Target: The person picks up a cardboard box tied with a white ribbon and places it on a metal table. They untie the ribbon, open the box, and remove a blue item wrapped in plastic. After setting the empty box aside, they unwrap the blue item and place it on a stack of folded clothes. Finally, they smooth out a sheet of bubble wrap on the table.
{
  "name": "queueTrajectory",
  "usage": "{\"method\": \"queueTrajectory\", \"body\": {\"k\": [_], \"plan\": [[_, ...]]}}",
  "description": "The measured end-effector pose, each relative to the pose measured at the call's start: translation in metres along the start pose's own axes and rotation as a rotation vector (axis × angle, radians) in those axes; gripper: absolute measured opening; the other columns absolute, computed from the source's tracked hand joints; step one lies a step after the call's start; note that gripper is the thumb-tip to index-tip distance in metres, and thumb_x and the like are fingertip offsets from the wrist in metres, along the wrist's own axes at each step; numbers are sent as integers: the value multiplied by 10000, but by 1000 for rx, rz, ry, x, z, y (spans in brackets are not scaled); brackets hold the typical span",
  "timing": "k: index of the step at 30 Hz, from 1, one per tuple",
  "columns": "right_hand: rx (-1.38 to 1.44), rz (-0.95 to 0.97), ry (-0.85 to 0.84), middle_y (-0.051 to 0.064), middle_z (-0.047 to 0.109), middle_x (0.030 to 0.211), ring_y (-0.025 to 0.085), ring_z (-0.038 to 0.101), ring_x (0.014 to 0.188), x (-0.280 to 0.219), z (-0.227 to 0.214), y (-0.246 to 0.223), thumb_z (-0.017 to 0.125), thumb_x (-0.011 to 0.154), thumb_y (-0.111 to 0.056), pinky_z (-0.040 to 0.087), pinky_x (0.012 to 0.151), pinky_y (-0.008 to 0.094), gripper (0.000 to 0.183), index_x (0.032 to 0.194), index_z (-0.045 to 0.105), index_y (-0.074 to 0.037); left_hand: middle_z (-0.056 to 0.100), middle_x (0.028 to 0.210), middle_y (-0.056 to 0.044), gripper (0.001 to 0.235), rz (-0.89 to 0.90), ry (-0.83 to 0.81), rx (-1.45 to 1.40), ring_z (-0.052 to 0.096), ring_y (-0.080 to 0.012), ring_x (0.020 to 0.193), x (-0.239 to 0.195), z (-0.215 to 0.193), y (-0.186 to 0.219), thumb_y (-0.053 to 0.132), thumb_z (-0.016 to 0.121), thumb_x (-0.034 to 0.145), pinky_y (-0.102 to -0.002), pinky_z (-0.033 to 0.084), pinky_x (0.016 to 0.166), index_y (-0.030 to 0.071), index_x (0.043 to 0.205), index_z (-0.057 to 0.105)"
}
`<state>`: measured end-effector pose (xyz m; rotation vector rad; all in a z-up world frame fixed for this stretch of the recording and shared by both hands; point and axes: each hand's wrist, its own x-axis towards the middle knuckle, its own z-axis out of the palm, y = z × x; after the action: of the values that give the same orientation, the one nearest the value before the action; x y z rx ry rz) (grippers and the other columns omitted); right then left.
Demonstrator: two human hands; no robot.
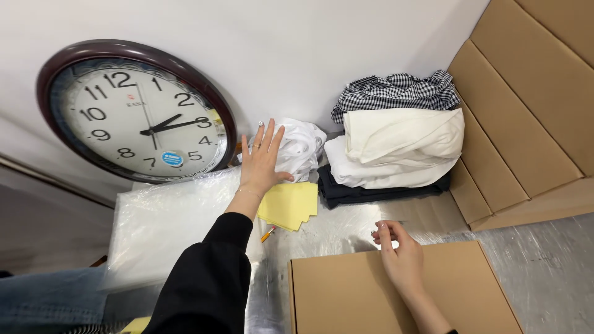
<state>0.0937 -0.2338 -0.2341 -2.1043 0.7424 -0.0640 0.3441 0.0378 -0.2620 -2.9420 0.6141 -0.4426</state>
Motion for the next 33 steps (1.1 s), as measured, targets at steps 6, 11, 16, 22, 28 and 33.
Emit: {"method": "queueTrajectory", "body": {"k": [6,11,16,22,28,33], "plan": [[300,-128,10,48,856,962,127,784,959,6,-7,9,610,1011,-310,540,896,257,272,1033,774,-93,85,1771,-90,1244,-178,-13,-403,89,-362,1617,-56,-34,16,606,862,770,-686,115,1232,134,1676,152],[520,-218,23,183,787,1080,260,720,1080,2,-36,52,659,1039,-124,579,944,422,193,1179,751,-28,247,1701,-234,1024,-392,29,-883,238,-452,1559,-162,-99,81,312,849,872,-734,231,1209,50,1649,236],[603,-57,-8,153,790,1109,216,753,1075,-45,-107,81,659,1014,-127,562,913,295,187,1158,722,-27,276,1727,-97,902,-627,-64,-1198,246,-235,1599,-298,-111,136,340,718,897,-381,209,1284,81,1628,258],[671,12,-76,223,750,1128,288,721,1109,-82,-164,108,616,1026,-99,597,915,389,215,1201,675,12,407,1680,-70,962,-1032,-293,-1295,418,-182,1545,-392,-119,172,490,746,815,-353,328,1240,204,1629,322],[600,-37,-48,181,765,1069,178,671,844,-82,-201,158,636,997,-78,481,685,266,189,1159,722,-29,554,1605,-11,781,-1126,-301,-1348,530,-186,1480,-423,-166,190,443,736,828,-364,414,1222,168,1532,535],[339,-107,82,30,724,1063,106,603,944,-76,-235,228,723,955,-148,460,822,276,249,1202,755,-150,721,1426,4,627,-1274,-356,-1384,662,-149,1307,-444,-215,224,467,618,919,-300,478,1110,114,1433,680]]}}
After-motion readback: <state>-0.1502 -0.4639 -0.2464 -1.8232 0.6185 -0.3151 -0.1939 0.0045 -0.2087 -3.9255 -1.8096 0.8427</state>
